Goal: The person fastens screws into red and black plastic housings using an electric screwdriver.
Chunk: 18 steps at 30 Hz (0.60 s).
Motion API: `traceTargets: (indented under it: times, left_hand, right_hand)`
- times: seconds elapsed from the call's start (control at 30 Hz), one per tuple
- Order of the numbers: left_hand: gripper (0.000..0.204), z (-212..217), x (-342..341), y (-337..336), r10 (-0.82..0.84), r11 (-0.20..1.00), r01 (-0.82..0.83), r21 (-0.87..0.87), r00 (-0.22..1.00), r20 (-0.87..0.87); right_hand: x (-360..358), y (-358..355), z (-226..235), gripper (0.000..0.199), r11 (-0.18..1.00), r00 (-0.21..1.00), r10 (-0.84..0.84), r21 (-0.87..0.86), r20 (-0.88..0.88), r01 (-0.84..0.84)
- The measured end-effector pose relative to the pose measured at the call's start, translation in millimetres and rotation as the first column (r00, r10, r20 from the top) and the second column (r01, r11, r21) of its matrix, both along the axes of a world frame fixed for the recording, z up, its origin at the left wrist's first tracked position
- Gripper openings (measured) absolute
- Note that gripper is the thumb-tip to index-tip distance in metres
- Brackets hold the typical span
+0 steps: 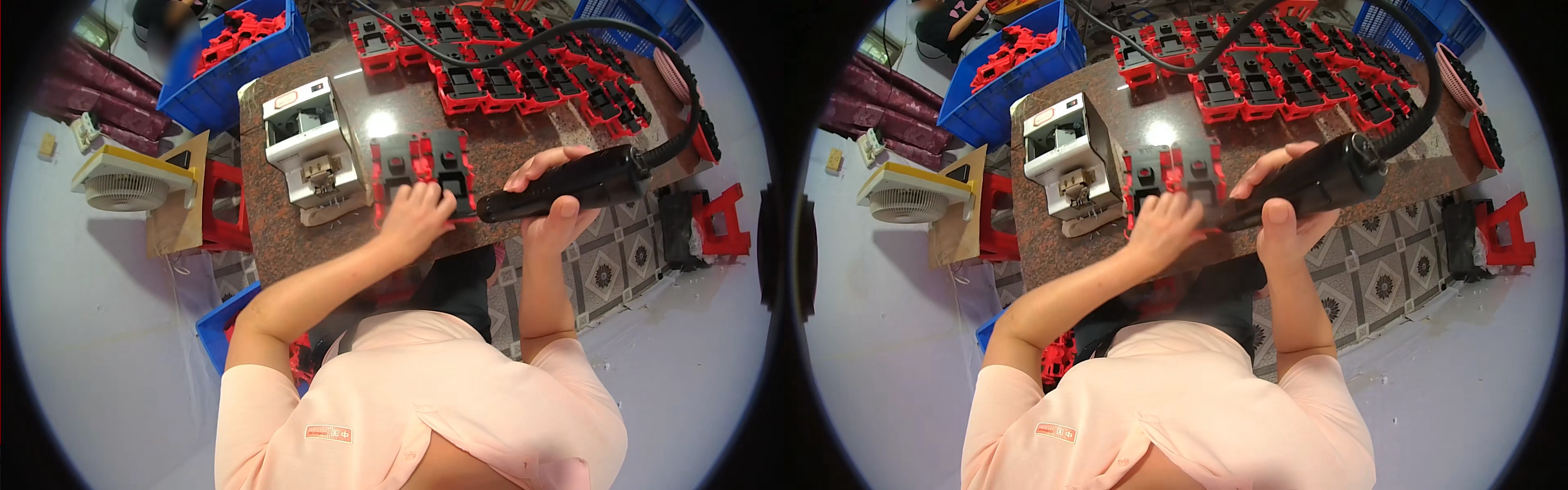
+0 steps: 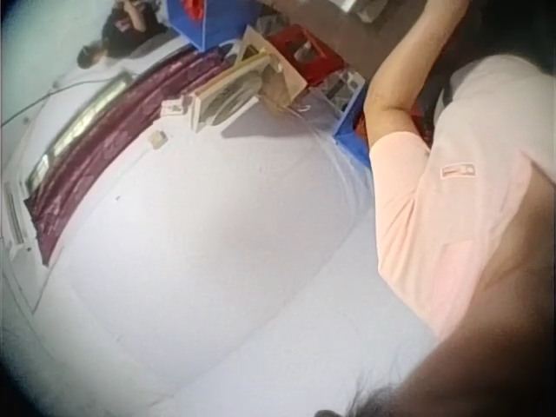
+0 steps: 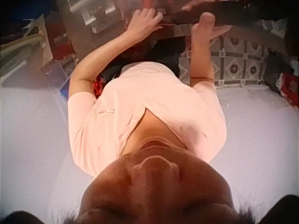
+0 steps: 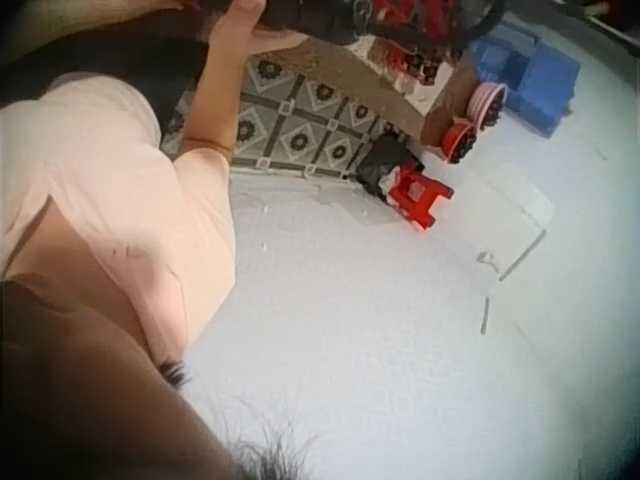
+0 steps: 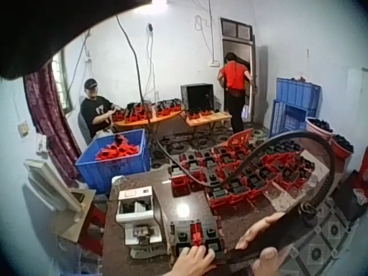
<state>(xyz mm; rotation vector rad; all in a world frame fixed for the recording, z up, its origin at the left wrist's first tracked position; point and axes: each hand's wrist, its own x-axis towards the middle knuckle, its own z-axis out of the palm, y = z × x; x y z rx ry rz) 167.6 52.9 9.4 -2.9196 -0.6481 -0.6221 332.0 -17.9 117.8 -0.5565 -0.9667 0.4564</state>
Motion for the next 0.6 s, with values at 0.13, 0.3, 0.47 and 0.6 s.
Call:
traceTargets:
  times: [0.13,0.3,0.47,0.6]
  left_hand:
    - [0.057,14,-10,-9,-0.006,1.0,0.006,-0.015,1.0,0.013]
    - [0.048,5,-49,-9,0.168,0.986,-0.164,-0.035,0.972,0.167]
    - [0.042,1,-112,-10,0.03,0.996,-0.023,-0.082,0.997,0.078]
    - [0.032,29,-168,4,-0.129,0.989,0.121,-0.089,0.987,-0.099]
  right_hand:
    - [-13,11,7,0.067,0.997,0.992,-0.033,-0.07,0.123,0.042]
    - [-39,29,10,0.063,0.998,0.987,0.047,-0.052,0.154,-0.039]
    - [-97,88,-1,0.047,0.986,0.977,0.149,0.045,0.155,-0.158]
    - [-153,119,-14,0.034,0.954,0.951,0.273,0.084,0.146,-0.287]
